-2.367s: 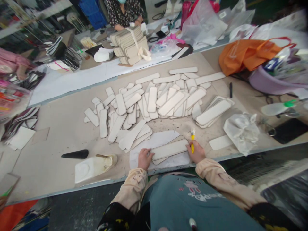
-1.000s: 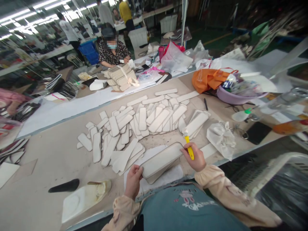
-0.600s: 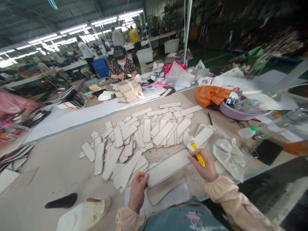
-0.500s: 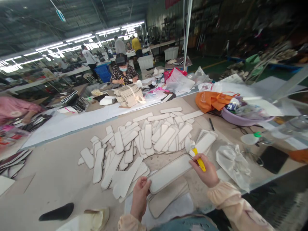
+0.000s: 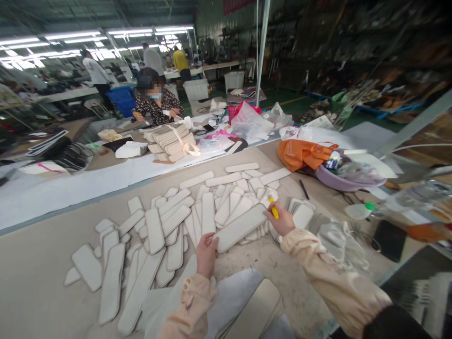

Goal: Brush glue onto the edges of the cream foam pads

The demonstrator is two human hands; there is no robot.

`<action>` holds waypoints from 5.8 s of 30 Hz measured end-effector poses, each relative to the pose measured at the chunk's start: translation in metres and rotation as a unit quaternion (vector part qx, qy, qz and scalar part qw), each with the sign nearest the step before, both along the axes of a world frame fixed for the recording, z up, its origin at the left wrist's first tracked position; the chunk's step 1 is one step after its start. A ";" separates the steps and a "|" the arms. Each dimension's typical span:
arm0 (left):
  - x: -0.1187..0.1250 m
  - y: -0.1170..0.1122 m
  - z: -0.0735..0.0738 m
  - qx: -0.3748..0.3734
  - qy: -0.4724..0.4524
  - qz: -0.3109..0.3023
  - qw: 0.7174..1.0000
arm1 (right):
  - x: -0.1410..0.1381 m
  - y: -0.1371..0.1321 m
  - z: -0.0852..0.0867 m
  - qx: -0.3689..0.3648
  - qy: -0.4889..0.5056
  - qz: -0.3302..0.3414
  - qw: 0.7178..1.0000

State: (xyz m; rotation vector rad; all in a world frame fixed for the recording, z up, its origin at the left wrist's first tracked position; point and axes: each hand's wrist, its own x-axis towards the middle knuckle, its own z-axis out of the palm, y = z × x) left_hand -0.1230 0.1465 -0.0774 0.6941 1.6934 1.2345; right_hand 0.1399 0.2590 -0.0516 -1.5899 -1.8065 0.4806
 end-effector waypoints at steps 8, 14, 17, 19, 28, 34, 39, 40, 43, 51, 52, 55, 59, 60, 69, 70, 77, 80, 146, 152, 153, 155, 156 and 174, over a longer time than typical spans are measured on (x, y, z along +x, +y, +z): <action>0.001 0.049 -0.029 -0.003 0.283 -0.033 0.959 | 0.015 -0.004 0.007 0.041 -0.018 -0.013 0.999; -0.001 -0.098 -0.031 0.078 0.441 -0.215 0.868 | 0.047 -0.138 0.002 -0.120 0.147 0.067 0.979; 0.010 -0.184 -0.037 0.017 0.443 -0.325 0.836 | 0.054 -0.190 -0.011 -0.233 0.304 0.052 0.922; 0.018 -0.220 -0.043 -0.026 0.445 -0.372 0.814 | 0.054 -0.211 -0.020 -0.298 0.379 0.023 0.876; 0.033 -0.239 -0.052 -0.053 0.471 -0.404 0.782 | 0.064 -0.233 -0.023 -0.386 0.504 0.015 0.773; 0.035 -0.241 -0.048 -0.028 0.463 -0.388 0.797 | 0.077 -0.251 -0.026 -0.359 0.490 0.042 0.794; 0.036 -0.268 -0.052 -0.006 0.473 -0.281 0.835 | 0.081 -0.267 -0.025 -0.340 0.413 0.083 0.841; 0.035 -0.276 -0.054 0.004 0.479 -0.256 0.840 | 0.079 -0.270 -0.023 -0.335 0.397 0.096 0.849; 0.029 -0.294 -0.065 0.054 0.490 -0.233 0.839 | 0.064 -0.278 -0.017 -0.307 0.319 0.140 0.886; 0.011 -0.291 -0.085 0.212 0.485 -0.277 0.802 | 0.014 -0.290 -0.017 -0.011 -0.167 0.316 0.934; 0.009 -0.290 -0.087 0.220 0.480 -0.284 0.801 | 0.011 -0.291 -0.017 -0.004 -0.223 0.301 0.927; 0.003 -0.290 -0.092 0.232 0.467 -0.298 0.800 | 0.001 -0.292 -0.018 -0.015 -0.334 0.250 0.909; -0.003 -0.291 -0.102 0.252 0.458 -0.296 0.799 | -0.021 -0.298 -0.026 -0.066 -0.382 0.260 0.884; -0.004 -0.291 -0.104 0.257 0.455 -0.295 0.800 | -0.028 -0.301 -0.028 -0.070 -0.377 0.279 0.880; -0.004 -0.291 -0.108 0.253 0.416 -0.276 0.829 | -0.083 -0.330 -0.035 -0.139 -0.054 0.356 0.922; -0.004 -0.291 -0.107 0.252 0.410 -0.275 0.832 | -0.085 -0.331 -0.035 -0.167 -0.004 0.333 0.928; -0.004 -0.292 -0.113 0.277 0.413 -0.247 0.832 | -0.046 -0.306 -0.045 -0.296 0.107 0.143 0.938; -0.004 -0.292 -0.116 0.284 0.411 -0.245 0.831 | -0.005 -0.282 -0.047 -0.266 0.056 0.056 0.961; -0.006 -0.289 -0.112 0.249 0.423 -0.244 0.836 | 0.016 -0.286 -0.041 -0.041 -0.244 0.162 0.955; -0.006 -0.288 -0.110 0.251 0.421 -0.250 0.835 | -0.040 -0.323 -0.043 -0.026 -0.216 0.347 0.912; -0.006 -0.287 -0.109 0.252 0.423 -0.250 0.834 | -0.047 -0.327 -0.043 -0.031 -0.174 0.371 0.912; -0.005 -0.287 -0.108 0.256 0.426 -0.251 0.831 | -0.054 -0.331 -0.044 -0.060 -0.083 0.389 0.915; -0.005 -0.287 -0.107 0.257 0.427 -0.252 0.829 | -0.054 -0.332 -0.045 -0.080 -0.041 0.379 0.921; -0.005 -0.290 -0.111 0.248 0.440 -0.248 0.827 | -0.043 -0.333 -0.048 -0.034 -0.139 0.318 0.937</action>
